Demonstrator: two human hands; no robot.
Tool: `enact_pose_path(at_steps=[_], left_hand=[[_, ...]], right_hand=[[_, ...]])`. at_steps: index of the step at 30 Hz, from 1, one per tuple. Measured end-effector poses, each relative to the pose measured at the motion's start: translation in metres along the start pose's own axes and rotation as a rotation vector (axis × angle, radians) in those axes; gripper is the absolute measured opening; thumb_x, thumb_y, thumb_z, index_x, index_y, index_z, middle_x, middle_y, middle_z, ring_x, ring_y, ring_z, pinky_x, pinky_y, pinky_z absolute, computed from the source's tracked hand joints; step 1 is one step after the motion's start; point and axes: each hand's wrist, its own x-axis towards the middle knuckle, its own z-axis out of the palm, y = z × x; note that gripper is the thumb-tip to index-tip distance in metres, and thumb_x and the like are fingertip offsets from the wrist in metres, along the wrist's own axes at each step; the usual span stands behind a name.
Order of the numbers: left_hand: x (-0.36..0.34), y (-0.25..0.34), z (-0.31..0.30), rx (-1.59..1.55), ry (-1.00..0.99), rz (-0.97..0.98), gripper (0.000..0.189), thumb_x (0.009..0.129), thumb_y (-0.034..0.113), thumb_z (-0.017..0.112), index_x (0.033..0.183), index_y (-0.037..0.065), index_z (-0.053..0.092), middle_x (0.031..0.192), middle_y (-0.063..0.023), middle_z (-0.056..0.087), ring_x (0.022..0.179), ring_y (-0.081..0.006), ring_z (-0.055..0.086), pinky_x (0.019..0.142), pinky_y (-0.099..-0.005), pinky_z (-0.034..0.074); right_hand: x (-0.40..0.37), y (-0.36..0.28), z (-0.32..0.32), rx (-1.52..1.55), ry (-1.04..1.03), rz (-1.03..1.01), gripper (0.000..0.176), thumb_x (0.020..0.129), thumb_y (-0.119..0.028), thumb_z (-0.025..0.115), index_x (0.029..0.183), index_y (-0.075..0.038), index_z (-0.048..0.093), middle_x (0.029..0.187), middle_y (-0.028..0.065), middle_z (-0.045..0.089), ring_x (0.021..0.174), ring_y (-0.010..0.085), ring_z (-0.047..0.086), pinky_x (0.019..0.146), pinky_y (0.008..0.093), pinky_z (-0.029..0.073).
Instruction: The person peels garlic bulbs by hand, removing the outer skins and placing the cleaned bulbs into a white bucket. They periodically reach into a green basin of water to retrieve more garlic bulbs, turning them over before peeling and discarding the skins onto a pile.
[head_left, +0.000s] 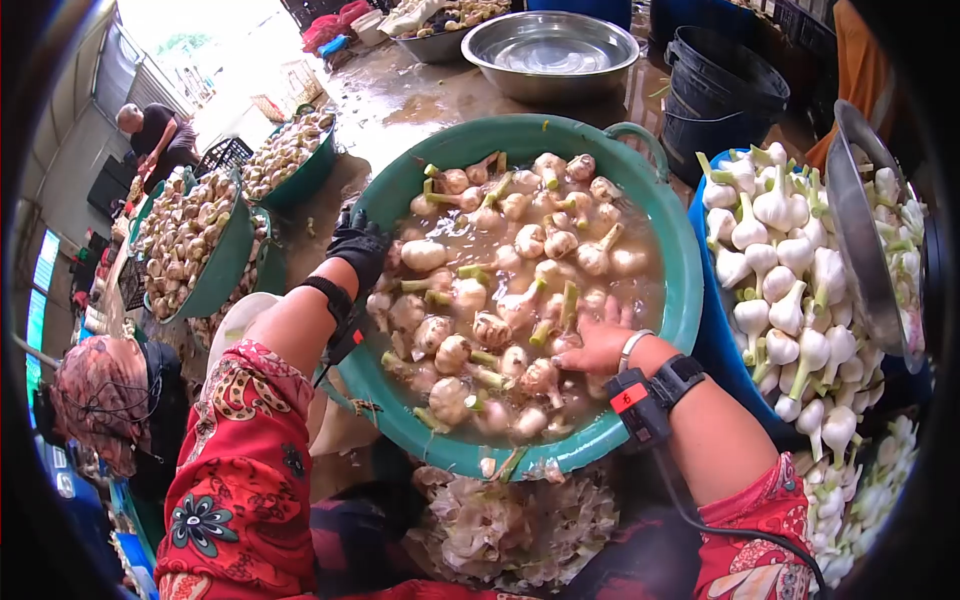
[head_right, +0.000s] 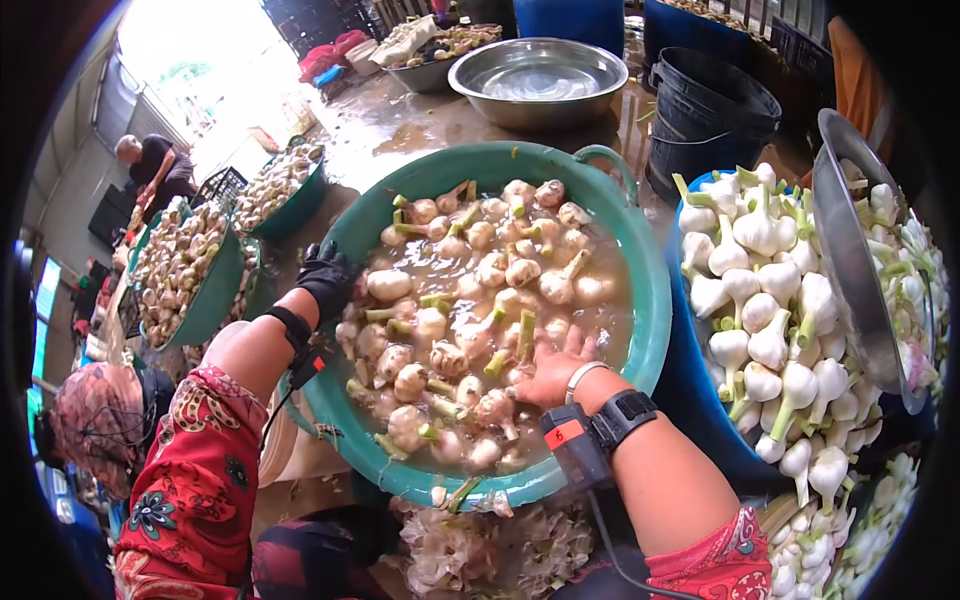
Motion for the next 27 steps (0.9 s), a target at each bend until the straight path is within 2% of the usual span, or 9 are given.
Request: enact_pose_path(at_steps=[2, 3, 4, 6, 7, 10, 13, 20, 27], left_hand=[[0.006, -0.007, 0.012, -0.089, -0.142, -0.146, 0.042, 0.072, 0.02, 0.061, 0.114, 0.022, 0.065, 0.107, -0.0132, 0.063, 0.114, -0.033, 0.054, 0.099, -0.0494, 0.037], [-0.01, -0.001, -0.017, 0.106, -0.139, -0.034, 0.029, 0.073, 0.019, 0.06, 0.1, 0.015, 0.07, 0.092, -0.0107, 0.068, 0.091, -0.0331, 0.064, 0.082, -0.0473, 0.048], [-0.02, -0.005, -0.027, 0.106, -0.142, -0.038, 0.029, 0.073, 0.019, 0.06, 0.1, 0.015, 0.07, 0.092, -0.0107, 0.068, 0.091, -0.0331, 0.064, 0.082, -0.0473, 0.048], [-0.04, -0.011, -0.046, -0.43, -0.002, -0.04, 0.029, 0.073, 0.019, 0.061, 0.099, 0.008, 0.07, 0.091, -0.0161, 0.067, 0.085, -0.0372, 0.064, 0.077, -0.047, 0.05], [-0.054, -0.012, -0.058, -0.521, 0.132, 0.053, 0.029, 0.078, 0.013, 0.061, 0.104, 0.003, 0.067, 0.089, -0.0149, 0.069, 0.083, -0.0301, 0.066, 0.074, -0.0393, 0.052], [-0.103, 0.005, -0.085, -1.14, 0.249, 0.103, 0.03, 0.08, 0.003, 0.063, 0.11, 0.002, 0.065, 0.086, -0.0092, 0.069, 0.076, -0.019, 0.066, 0.069, -0.0314, 0.052], [-0.163, 0.048, -0.133, -1.875, -0.168, -0.068, 0.034, 0.079, -0.001, 0.066, 0.113, 0.0, 0.063, 0.086, -0.0067, 0.068, 0.07, -0.012, 0.063, 0.064, -0.0251, 0.051], [-0.261, 0.094, -0.157, -2.51, -0.069, 0.071, 0.039, 0.088, 0.015, 0.062, 0.123, -0.001, 0.056, 0.093, -0.0066, 0.066, 0.078, -0.0133, 0.062, 0.074, -0.0279, 0.051], [-0.303, 0.138, -0.149, -2.477, 0.15, 0.007, 0.027, 0.089, 0.019, 0.064, 0.11, 0.001, 0.063, 0.09, -0.0015, 0.064, 0.077, -0.0101, 0.061, 0.067, -0.0253, 0.051]], right_hand=[[-0.001, 0.007, 0.003, 0.124, -0.197, -0.093, 0.112, 0.068, -0.058, 0.068, 0.149, -0.01, 0.009, 0.145, 0.04, -0.005, 0.136, 0.0536, -0.005, 0.112, 0.0499, 0.015], [0.0, 0.01, 0.002, -0.004, -0.152, -0.241, 0.087, 0.072, -0.052, 0.068, 0.142, -0.01, 0.036, 0.14, 0.0385, 0.027, 0.133, 0.0473, 0.028, 0.107, 0.0459, 0.03], [0.0, 0.01, -0.002, -0.007, -0.154, -0.246, 0.087, 0.072, -0.052, 0.068, 0.142, -0.01, 0.036, 0.14, 0.0385, 0.027, 0.133, 0.0473, 0.028, 0.107, 0.0459, 0.03], [-0.008, 0.005, -0.02, 0.25, -0.187, -0.252, 0.052, 0.075, -0.041, 0.069, 0.114, -0.008, 0.065, 0.112, 0.0278, 0.06, 0.106, 0.0308, 0.059, 0.092, 0.0399, 0.045], [-0.007, 0.004, -0.007, 0.392, 0.18, -0.262, 0.026, 0.07, -0.033, 0.068, 0.074, -0.008, 0.072, 0.072, 0.0183, 0.066, 0.071, 0.0277, 0.065, 0.072, 0.0343, 0.051], [-0.033, -0.032, -0.011, 0.765, 0.48, -0.452, 0.046, 0.068, -0.017, 0.072, 0.112, -0.007, 0.064, 0.103, 0.0161, 0.066, 0.09, 0.0222, 0.064, 0.081, 0.0328, 0.05], [-0.076, -0.075, -0.001, 1.304, 0.156, -0.762, 0.07, 0.069, -0.006, 0.071, 0.135, -0.007, 0.046, 0.119, 0.0107, 0.058, 0.099, 0.0174, 0.057, 0.083, 0.0289, 0.049], [-0.169, -0.101, 0.032, 1.559, -0.005, -0.693, 0.05, 0.076, 0.003, 0.067, 0.124, -0.001, 0.052, 0.096, 0.0057, 0.065, 0.082, 0.0123, 0.063, 0.071, 0.0269, 0.053], [-0.185, -0.118, 0.103, 1.263, 0.557, -0.816, 0.059, 0.075, 0.005, 0.07, 0.128, 0.001, 0.044, 0.11, 0.0067, 0.059, 0.092, 0.0137, 0.062, 0.078, 0.0272, 0.054]])
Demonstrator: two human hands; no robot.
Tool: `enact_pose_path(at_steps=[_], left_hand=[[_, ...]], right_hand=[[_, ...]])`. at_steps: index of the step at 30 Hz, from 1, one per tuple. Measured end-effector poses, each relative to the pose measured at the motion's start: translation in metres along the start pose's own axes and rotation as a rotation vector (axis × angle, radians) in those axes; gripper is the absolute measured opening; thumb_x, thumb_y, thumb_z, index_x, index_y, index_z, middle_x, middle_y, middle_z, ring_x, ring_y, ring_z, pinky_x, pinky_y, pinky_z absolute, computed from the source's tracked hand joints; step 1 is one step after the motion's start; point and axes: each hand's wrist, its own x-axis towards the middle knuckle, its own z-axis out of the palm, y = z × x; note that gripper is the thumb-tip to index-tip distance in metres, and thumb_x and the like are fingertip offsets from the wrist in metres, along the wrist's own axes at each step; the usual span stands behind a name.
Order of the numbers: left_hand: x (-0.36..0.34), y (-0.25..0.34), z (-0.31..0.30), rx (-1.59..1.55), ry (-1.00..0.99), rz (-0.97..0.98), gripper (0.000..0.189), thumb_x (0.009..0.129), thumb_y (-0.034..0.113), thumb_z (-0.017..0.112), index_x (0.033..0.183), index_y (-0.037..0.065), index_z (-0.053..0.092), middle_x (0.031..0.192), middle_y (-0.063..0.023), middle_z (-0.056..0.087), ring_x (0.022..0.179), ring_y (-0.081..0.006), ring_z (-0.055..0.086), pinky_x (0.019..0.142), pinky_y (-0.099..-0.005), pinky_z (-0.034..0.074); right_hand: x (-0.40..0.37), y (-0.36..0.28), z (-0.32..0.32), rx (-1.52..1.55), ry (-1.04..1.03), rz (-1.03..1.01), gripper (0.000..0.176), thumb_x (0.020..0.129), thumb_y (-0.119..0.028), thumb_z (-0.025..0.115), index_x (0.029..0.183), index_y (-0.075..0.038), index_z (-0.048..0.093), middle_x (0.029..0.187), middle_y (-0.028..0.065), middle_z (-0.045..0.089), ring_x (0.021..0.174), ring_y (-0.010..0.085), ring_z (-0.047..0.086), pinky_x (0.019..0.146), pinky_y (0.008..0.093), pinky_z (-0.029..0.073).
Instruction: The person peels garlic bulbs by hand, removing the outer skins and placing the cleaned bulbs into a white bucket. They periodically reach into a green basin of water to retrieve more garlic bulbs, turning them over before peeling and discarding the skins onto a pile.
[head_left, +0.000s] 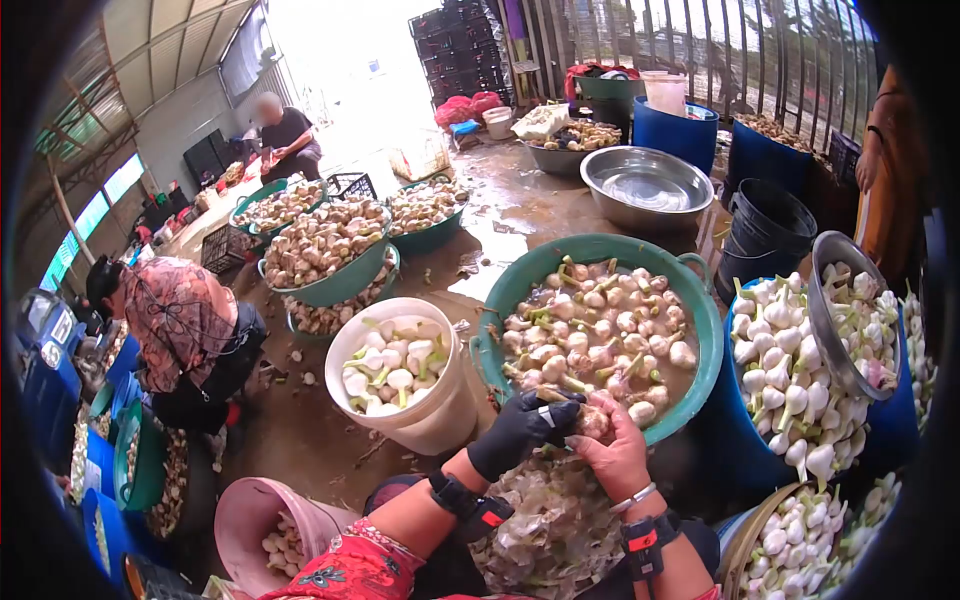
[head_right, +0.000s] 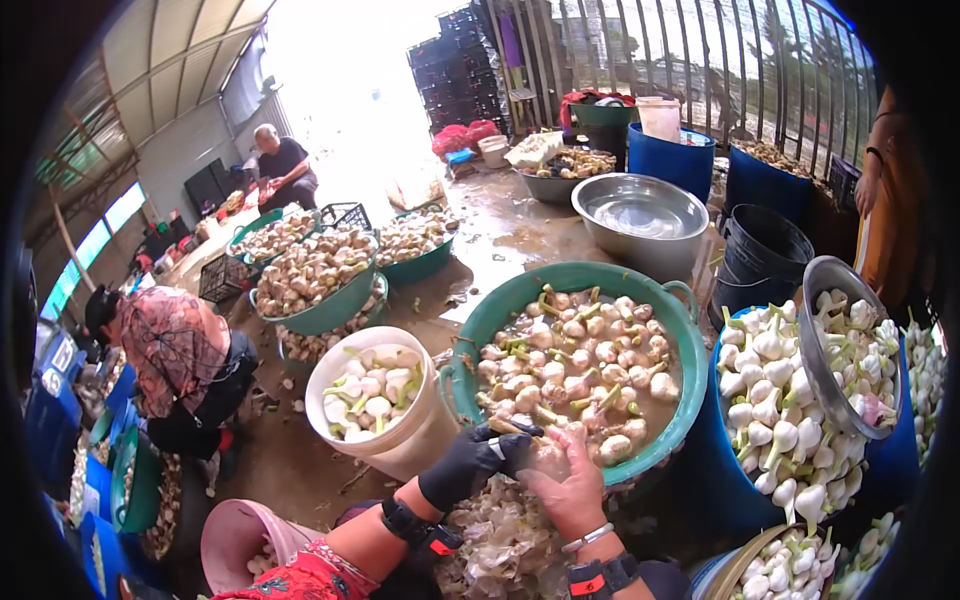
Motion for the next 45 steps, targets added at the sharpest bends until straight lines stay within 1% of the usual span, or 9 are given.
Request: enact_pose_path(at_steps=[4, 9, 15, 20, 25, 28, 35, 39, 45], left_hand=[[0.0, -0.029, -0.007, -0.031, 0.023, -0.094, 0.023, 0.088, 0.016, 0.064, 0.104, -0.001, 0.065, 0.086, -0.0028, 0.065, 0.074, -0.0109, 0.061, 0.068, -0.0264, 0.051], [0.005, -0.032, -0.007, 0.016, 0.035, -0.121, 0.019, 0.089, 0.014, 0.062, 0.1, -0.002, 0.063, 0.086, -0.0065, 0.067, 0.071, -0.0141, 0.062, 0.068, -0.0281, 0.052], [0.009, -0.023, -0.004, -0.035, 0.085, -0.088, 0.021, 0.091, 0.014, 0.06, 0.105, -0.001, 0.062, 0.091, -0.0061, 0.066, 0.077, -0.0131, 0.063, 0.07, -0.0283, 0.053], [0.007, -0.026, -0.008, 0.058, 0.001, -0.104, 0.02, 0.092, 0.015, 0.057, 0.106, 0.0, 0.062, 0.091, -0.0041, 0.064, 0.078, -0.0111, 0.06, 0.072, -0.0268, 0.051], [0.007, -0.026, -0.007, 0.062, 0.032, -0.076, 0.021, 0.092, 0.014, 0.058, 0.106, 0.0, 0.061, 0.091, -0.0036, 0.064, 0.078, -0.0105, 0.06, 0.072, -0.0263, 0.051], [0.007, -0.028, -0.002, 0.115, 0.058, -0.034, 0.022, 0.092, 0.015, 0.059, 0.108, 0.0, 0.061, 0.091, -0.0035, 0.064, 0.078, -0.0105, 0.06, 0.072, -0.026, 0.05], [0.005, -0.026, -0.009, 0.007, -0.044, -0.165, 0.026, 0.09, 0.013, 0.058, 0.112, -0.002, 0.06, 0.095, -0.0068, 0.065, 0.083, -0.0144, 0.063, 0.074, -0.0286, 0.052], [0.001, -0.022, 0.0, -0.114, -0.03, -0.115, 0.028, 0.09, 0.012, 0.058, 0.114, -0.003, 0.059, 0.096, -0.0078, 0.065, 0.084, -0.016, 0.063, 0.077, -0.0304, 0.052], [0.007, -0.033, -0.001, -0.033, 0.007, -0.116, 0.034, 0.088, 0.012, 0.062, 0.118, -0.003, 0.057, 0.1, -0.0073, 0.064, 0.085, -0.014, 0.062, 0.078, -0.0282, 0.052]], right_hand=[[-0.019, 0.011, 0.0, 0.034, 0.14, 0.174, 0.056, 0.068, -0.007, 0.079, 0.118, -0.002, 0.056, 0.093, 0.0012, 0.062, 0.078, 0.0082, 0.058, 0.072, 0.0241, 0.05], [-0.015, 0.001, -0.009, 0.253, 0.073, 0.292, 0.055, 0.08, -0.003, 0.069, 0.13, 0.0, 0.045, 0.086, 0.0001, 0.06, 0.073, 0.0079, 0.057, 0.067, 0.0224, 0.049], [-0.006, 0.005, 0.001, 0.199, 0.099, 0.185, 0.057, 0.076, -0.002, 0.073, 0.126, 0.001, 0.047, 0.097, 0.0, 0.06, 0.081, 0.0052, 0.055, 0.077, 0.0203, 0.048], [-0.01, 0.012, -0.005, 0.596, 0.108, 0.416, 0.049, 0.082, -0.007, 0.067, 0.126, -0.002, 0.047, 0.097, 0.001, 0.061, 0.079, 0.0073, 0.059, 0.058, 0.0209, 0.049], [-0.013, 0.008, -0.005, 0.403, 0.091, 0.343, 0.049, 0.084, -0.008, 0.065, 0.128, -0.003, 0.044, 0.098, 0.0023, 0.06, 0.084, 0.0104, 0.06, 0.067, 0.0232, 0.05], [-0.014, 0.012, 0.005, 0.185, 0.168, 0.075, 0.047, 0.079, -0.005, 0.071, 0.12, -0.002, 0.049, 0.097, 0.0011, 0.061, 0.088, 0.0072, 0.057, 0.079, 0.023, 0.049], [-0.02, 0.006, -0.008, 0.549, 0.119, 0.431, 0.039, 0.086, -0.012, 0.064, 0.121, -0.003, 0.049, 0.09, -0.0001, 0.058, 0.076, 0.0087, 0.056, 0.068, 0.0242, 0.05], [-0.018, 0.003, -0.016, 0.709, 0.107, 0.435, 0.034, 0.087, -0.013, 0.062, 0.116, -0.003, 0.049, 0.088, 0.0008, 0.058, 0.075, 0.01, 0.057, 0.065, 0.0252, 0.05], [-0.023, 0.008, -0.008, 0.323, 0.235, 0.214, 0.044, 0.079, -0.006, 0.071, 0.116, -0.003, 0.048, 0.097, 0.0041, 0.06, 0.086, 0.0101, 0.057, 0.075, 0.025, 0.05]])
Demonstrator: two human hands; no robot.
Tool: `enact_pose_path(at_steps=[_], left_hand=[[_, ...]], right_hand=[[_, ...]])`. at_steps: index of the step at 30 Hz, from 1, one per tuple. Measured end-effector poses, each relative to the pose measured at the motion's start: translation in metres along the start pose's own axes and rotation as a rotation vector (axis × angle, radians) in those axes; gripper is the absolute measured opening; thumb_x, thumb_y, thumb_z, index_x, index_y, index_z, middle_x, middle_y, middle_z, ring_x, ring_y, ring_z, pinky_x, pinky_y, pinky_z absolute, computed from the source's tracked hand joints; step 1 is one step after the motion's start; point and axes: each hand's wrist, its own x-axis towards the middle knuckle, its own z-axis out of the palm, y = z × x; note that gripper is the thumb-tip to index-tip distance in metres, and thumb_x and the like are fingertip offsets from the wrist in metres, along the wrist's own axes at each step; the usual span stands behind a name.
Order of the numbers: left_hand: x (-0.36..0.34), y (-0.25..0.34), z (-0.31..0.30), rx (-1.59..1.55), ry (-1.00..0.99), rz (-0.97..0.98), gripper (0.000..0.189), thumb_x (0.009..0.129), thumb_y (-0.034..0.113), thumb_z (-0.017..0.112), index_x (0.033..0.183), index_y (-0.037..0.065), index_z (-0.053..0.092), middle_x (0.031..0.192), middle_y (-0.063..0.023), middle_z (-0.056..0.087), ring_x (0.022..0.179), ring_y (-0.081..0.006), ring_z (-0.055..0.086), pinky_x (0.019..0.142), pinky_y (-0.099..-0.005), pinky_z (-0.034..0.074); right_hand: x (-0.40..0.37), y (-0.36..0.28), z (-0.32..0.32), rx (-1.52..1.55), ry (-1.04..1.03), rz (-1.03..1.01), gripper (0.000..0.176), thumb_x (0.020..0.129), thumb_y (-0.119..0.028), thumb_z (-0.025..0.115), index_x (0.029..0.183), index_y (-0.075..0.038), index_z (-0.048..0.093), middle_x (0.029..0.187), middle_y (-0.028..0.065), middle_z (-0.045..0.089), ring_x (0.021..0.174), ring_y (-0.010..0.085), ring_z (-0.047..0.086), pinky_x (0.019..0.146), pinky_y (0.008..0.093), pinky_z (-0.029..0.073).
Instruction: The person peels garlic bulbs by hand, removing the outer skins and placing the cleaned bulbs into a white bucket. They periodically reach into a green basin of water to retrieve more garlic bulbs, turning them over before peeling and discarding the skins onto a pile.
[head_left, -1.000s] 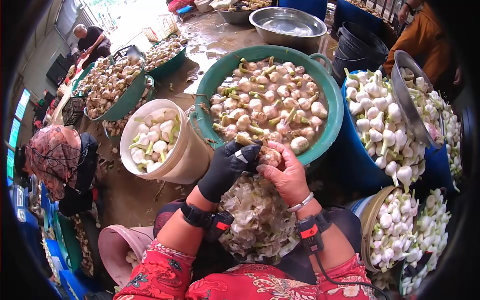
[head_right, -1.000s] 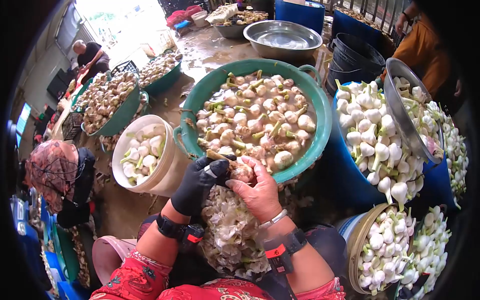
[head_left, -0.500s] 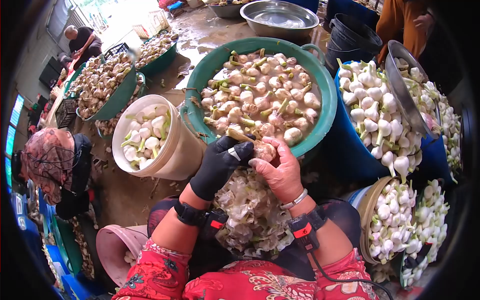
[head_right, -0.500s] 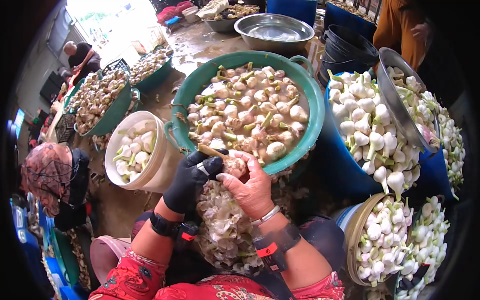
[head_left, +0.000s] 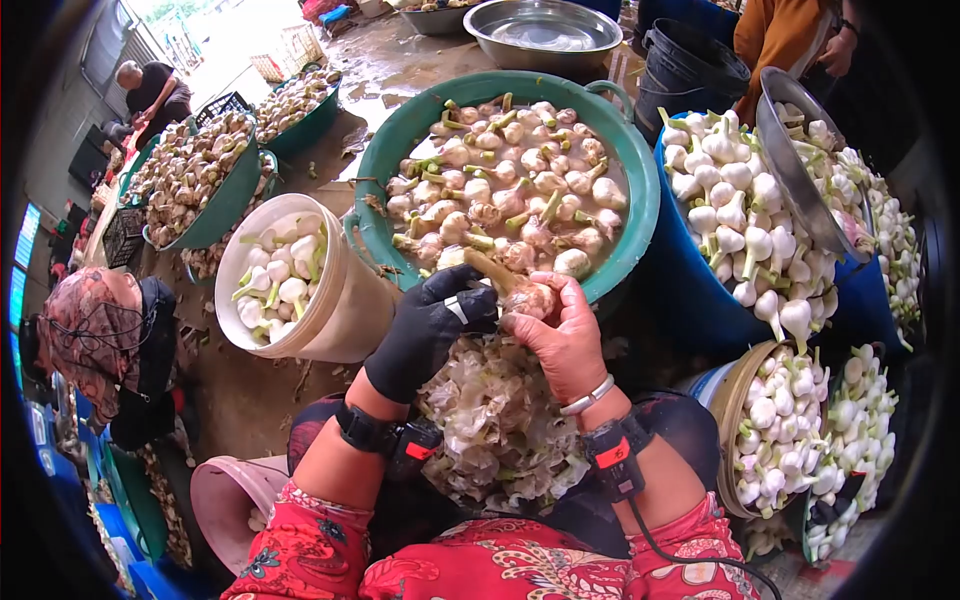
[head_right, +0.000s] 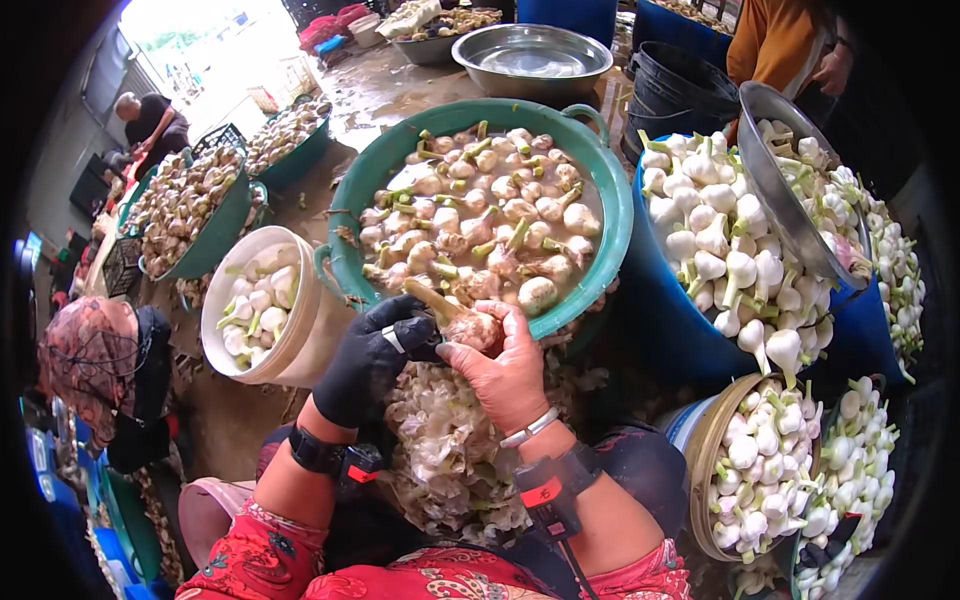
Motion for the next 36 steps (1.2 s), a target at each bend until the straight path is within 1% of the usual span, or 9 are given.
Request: enact_pose_path(at_steps=[6, 12, 18, 20, 22, 26, 28, 34, 36], left_hand=[[0.002, 0.002, 0.012, -0.034, 0.004, -0.104, 0.028, 0.084, 0.01, 0.066, 0.11, -0.001, 0.062, 0.093, -0.004, 0.065, 0.08, -0.0129, 0.061, 0.075, -0.0269, 0.05], [0.006, -0.012, 0.002, 0.4, -0.006, 0.105, 0.017, 0.081, 0.002, 0.064, 0.098, 0.001, 0.064, 0.087, -0.0035, 0.066, 0.077, -0.0117, 0.06, 0.071, -0.0285, 0.049], [0.006, -0.019, -0.01, 0.761, -0.052, 0.34, 0.017, 0.076, -0.003, 0.064, 0.092, 0.001, 0.063, 0.082, -0.006, 0.064, 0.074, -0.0091, 0.058, 0.068, -0.0274, 0.048], [0.004, -0.02, -0.003, 0.756, -0.119, 0.367, 0.014, 0.077, -0.002, 0.063, 0.091, 0.001, 0.063, 0.081, -0.0043, 0.063, 0.074, -0.009, 0.058, 0.067, -0.0272, 0.048], [0.0, -0.018, 0.001, 0.752, -0.181, 0.392, 0.012, 0.079, -0.002, 0.062, 0.09, 0.001, 0.062, 0.08, -0.0025, 0.063, 0.073, -0.0088, 0.058, 0.067, -0.027, 0.048], [-0.001, -0.004, -0.004, 0.279, 0.05, -0.091, 0.031, 0.087, 0.011, 0.062, 0.118, 0.003, 0.061, 0.081, -0.0001, 0.061, 0.071, -0.0064, 0.057, 0.059, -0.0202, 0.045], [-0.01, 0.015, -0.011, 0.415, -0.182, -0.037, 0.033, 0.088, 0.012, 0.062, 0.12, 0.002, 0.059, 0.083, -0.0001, 0.062, 0.072, -0.0081, 0.058, 0.062, -0.0215, 0.046], [-0.013, -0.008, 0.007, 0.256, -0.081, 0.042, 0.023, 0.087, 0.009, 0.062, 0.108, 0.001, 0.062, 0.085, -0.0011, 0.063, 0.072, -0.0101, 0.057, 0.065, -0.0249, 0.047], [-0.011, -0.009, 0.003, 0.233, -0.1, 0.055, 0.017, 0.087, 0.006, 0.062, 0.103, 0.001, 0.063, 0.085, -0.0018, 0.063, 0.073, -0.0106, 0.057, 0.064, -0.0258, 0.048]], right_hand=[[-0.004, 0.015, -0.001, -0.527, 0.004, -0.352, 0.061, 0.078, -0.008, 0.073, 0.128, 0.0, 0.04, 0.104, 0.0067, 0.059, 0.093, 0.0122, 0.055, 0.085, 0.0277, 0.047], [-0.008, 0.011, -0.003, 0.034, -0.045, 0.075, 0.056, 0.091, -0.025, 0.057, 0.135, -0.002, 0.031, 0.094, -0.001, 0.055, 0.079, 0.0061, 0.052, 0.064, 0.0213, 0.044], [-0.001, -0.006, -0.027, 0.44, -0.225, 0.745, 0.034, 0.089, -0.032, 0.046, 0.103, -0.002, 0.056, 0.077, 0.0141, 0.063, 0.059, 0.0211, 0.058, 0.044, 0.0283, 0.04], [-0.008, -0.004, -0.022, 0.556, -0.533, 0.955, 0.034, 0.089, -0.033, 0.047, 0.101, -0.002, 0.058, 0.08, 0.0173, 0.064, 0.06, 0.0223, 0.06, 0.043, 0.0287, 0.042], [-0.01, 0.002, -0.021, 0.573, -0.535, 0.943, 0.035, 0.089, -0.033, 0.048, 0.101, -0.002, 0.058, 0.082, 0.0188, 0.066, 0.061, 0.0234, 0.062, 0.044, 0.0291, 0.044], [-0.006, -0.01, -0.021, 0.506, -0.416, 0.825, 0.033, 0.089, -0.031, 0.051, 0.106, -0.003, 0.057, 0.085, 0.0176, 0.066, 0.065, 0.0228, 0.064, 0.048, 0.0296, 0.046], [-0.002, -0.011, -0.026, 0.479, -0.231, 0.723, 0.033, 0.09, -0.03, 0.052, 0.11, -0.004, 0.055, 0.087, 0.0169, 0.066, 0.068, 0.0229, 0.064, 0.052, 0.0298, 0.048], [-0.004, -0.014, -0.012, 0.365, -0.081, 0.672, 0.028, 0.088, -0.021, 0.063, 0.111, -0.007, 0.055, 0.087, 0.0066, 0.064, 0.07, 0.0186, 0.063, 0.058, 0.0307, 0.051], [0.004, 0.003, -0.015, 0.333, -0.086, 0.388, 0.012, 0.089, -0.014, 0.061, 0.1, -0.009, 0.061, 0.086, 0.0032, 0.063, 0.067, 0.0153, 0.059, 0.058, 0.0298, 0.049]])
